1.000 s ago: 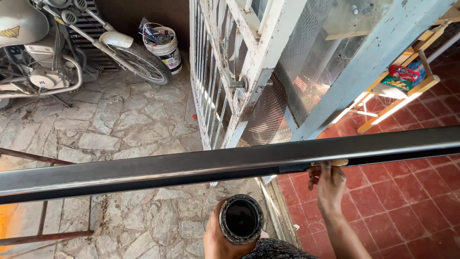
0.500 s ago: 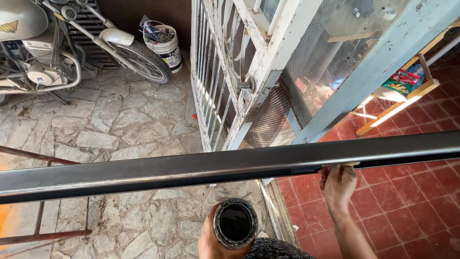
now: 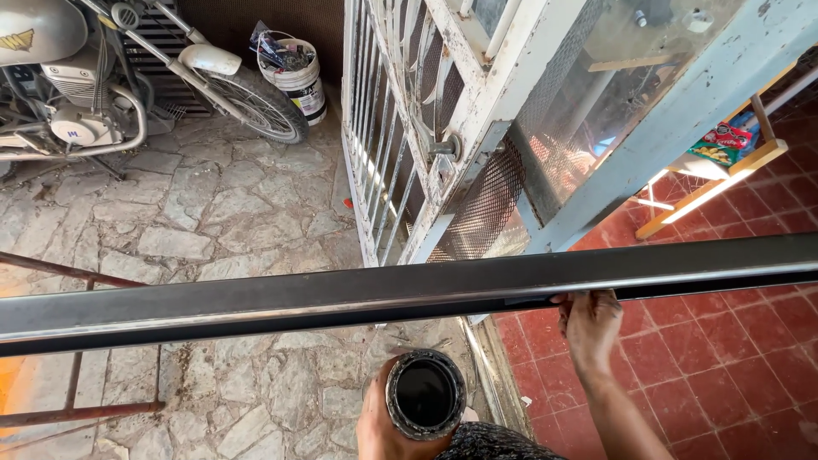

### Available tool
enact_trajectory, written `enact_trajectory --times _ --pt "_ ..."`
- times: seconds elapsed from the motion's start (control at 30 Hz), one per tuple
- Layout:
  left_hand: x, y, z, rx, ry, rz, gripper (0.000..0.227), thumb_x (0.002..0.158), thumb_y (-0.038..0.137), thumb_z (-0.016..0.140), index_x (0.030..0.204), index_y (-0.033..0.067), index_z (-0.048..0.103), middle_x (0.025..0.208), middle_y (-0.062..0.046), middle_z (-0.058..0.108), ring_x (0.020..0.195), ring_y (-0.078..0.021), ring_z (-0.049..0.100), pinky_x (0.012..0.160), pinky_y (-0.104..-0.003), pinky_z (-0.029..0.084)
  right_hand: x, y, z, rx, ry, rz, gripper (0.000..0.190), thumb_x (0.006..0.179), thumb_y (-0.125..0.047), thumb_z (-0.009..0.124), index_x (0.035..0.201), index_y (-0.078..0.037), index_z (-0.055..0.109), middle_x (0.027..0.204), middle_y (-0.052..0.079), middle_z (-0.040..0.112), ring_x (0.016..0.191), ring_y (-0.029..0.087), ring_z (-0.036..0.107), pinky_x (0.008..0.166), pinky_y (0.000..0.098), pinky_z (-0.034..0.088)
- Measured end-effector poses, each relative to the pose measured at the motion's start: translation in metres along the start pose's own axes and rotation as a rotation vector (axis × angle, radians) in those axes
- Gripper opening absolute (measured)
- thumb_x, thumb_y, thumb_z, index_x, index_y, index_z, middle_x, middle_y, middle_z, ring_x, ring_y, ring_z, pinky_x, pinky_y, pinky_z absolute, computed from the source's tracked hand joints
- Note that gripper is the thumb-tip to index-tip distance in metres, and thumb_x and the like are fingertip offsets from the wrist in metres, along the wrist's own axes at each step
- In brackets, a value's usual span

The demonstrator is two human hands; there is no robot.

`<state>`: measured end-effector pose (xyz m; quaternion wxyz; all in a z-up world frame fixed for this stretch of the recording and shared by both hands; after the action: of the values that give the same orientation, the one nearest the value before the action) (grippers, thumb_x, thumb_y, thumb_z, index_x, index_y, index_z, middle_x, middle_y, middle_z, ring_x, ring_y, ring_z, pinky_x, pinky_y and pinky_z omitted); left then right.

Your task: Painting a long rectangular metal beam with black paint using a handheld brush in a workshop area.

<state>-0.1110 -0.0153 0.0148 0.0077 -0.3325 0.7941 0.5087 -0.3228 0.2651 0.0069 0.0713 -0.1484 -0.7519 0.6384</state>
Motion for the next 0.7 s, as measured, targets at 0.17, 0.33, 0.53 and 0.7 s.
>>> enact_trajectory --times 0.17,0.33,0.53,0.7 --pt "0.004 -0.006 -0.003 0.011 -0.047 -0.023 0.109 0.044 0.052 0.097 0.142 0.0452 0.052 0.130 0.009 0.071 0.127 -0.0166 0.068 0.102 -0.040 0.058 -0.001 -0.009 -0.010 -0.094 0.103 -0.081 0.039 0.119 -0.009 0.046 0.083 -0.005 0.061 0.066 0.008 0.065 0.041 0.011 0.049 0.032 0.0252 0.036" --pt "0.003 -0.002 -0.008 -0.023 -0.002 0.022 0.110 0.041 0.045 0.099 0.141 0.0447 0.053 0.128 0.008 0.072 0.125 -0.0178 0.070 0.099 -0.041 0.059 -0.020 -0.010 0.027 0.023 -0.062 -0.093 0.045 0.115 -0.015 0.049 0.077 -0.001 0.068 0.060 0.010 0.066 0.035 0.011 0.041 0.028 0.0260 0.032" --pt "0.004 -0.006 -0.015 -0.045 0.009 -0.029 0.107 0.039 0.046 0.099 0.138 0.0418 0.057 0.127 0.009 0.074 0.124 -0.0164 0.070 0.099 -0.039 0.059 -0.006 -0.004 -0.001 0.017 0.058 -0.055 0.039 0.119 -0.012 0.046 0.081 -0.009 0.058 0.065 0.008 0.064 0.039 0.010 0.044 0.031 0.0240 0.035" --pt "0.003 -0.006 -0.014 -0.039 -0.001 -0.022 0.109 0.041 0.046 0.100 0.140 0.0416 0.055 0.127 0.008 0.072 0.125 -0.0176 0.069 0.101 -0.040 0.059 -0.016 0.008 0.038 -0.012 -0.072 -0.036 0.038 0.113 -0.003 0.048 0.081 -0.004 0.069 0.063 0.009 0.070 0.035 0.009 0.043 0.027 0.0223 0.031"
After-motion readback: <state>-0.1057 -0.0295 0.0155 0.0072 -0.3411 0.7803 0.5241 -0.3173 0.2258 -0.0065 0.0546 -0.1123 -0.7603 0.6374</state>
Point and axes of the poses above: each hand's wrist, its own x-axis towards the middle knuckle, its own z-axis out of the palm, y = z × x, the point moved 5 cm from there along x, towards the middle knuckle
